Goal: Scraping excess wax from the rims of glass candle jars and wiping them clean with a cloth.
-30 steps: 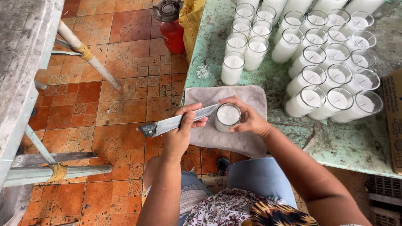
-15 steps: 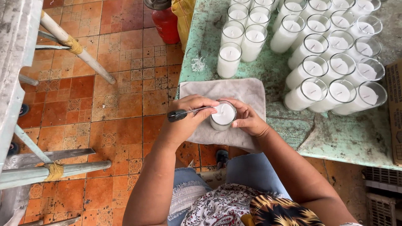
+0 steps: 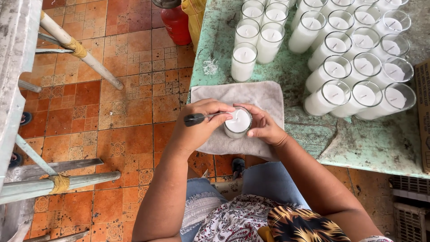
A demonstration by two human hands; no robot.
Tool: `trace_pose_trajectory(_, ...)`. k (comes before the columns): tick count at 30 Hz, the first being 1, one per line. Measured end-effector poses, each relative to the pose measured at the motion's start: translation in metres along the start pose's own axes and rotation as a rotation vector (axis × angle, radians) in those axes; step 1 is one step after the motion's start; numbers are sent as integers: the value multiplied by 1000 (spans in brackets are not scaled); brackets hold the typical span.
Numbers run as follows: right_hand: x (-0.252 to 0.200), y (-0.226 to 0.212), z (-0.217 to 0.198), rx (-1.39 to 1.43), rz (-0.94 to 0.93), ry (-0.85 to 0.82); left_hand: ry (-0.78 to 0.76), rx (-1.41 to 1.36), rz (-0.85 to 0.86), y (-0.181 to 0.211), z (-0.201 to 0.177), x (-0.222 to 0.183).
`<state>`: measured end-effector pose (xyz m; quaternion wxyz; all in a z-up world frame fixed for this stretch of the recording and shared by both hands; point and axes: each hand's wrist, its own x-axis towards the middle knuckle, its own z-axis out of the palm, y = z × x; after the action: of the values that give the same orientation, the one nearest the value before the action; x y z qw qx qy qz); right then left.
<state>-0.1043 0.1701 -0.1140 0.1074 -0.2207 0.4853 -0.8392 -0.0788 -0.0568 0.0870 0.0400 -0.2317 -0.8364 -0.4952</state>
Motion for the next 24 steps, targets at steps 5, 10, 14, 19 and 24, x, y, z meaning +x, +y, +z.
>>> trace_pose_trajectory(5,-2,-7,43,-518,-131,131,41,-94,1,1,-11,-6)
trace_pose_trajectory(10,19,-41,51,-721,-96,147,88,-101,103,3,-20,-14)
trace_pose_trajectory(14,39,-75,45,-682,11,-214,80,-75,117,-6,-26,-27)
trace_pose_trajectory(19,57,-69,40,-675,82,-374,85,-13,144,-18,-25,-32)
trace_pose_trajectory(24,64,-66,44,-695,15,-459,35,84,182,-26,-30,-32)
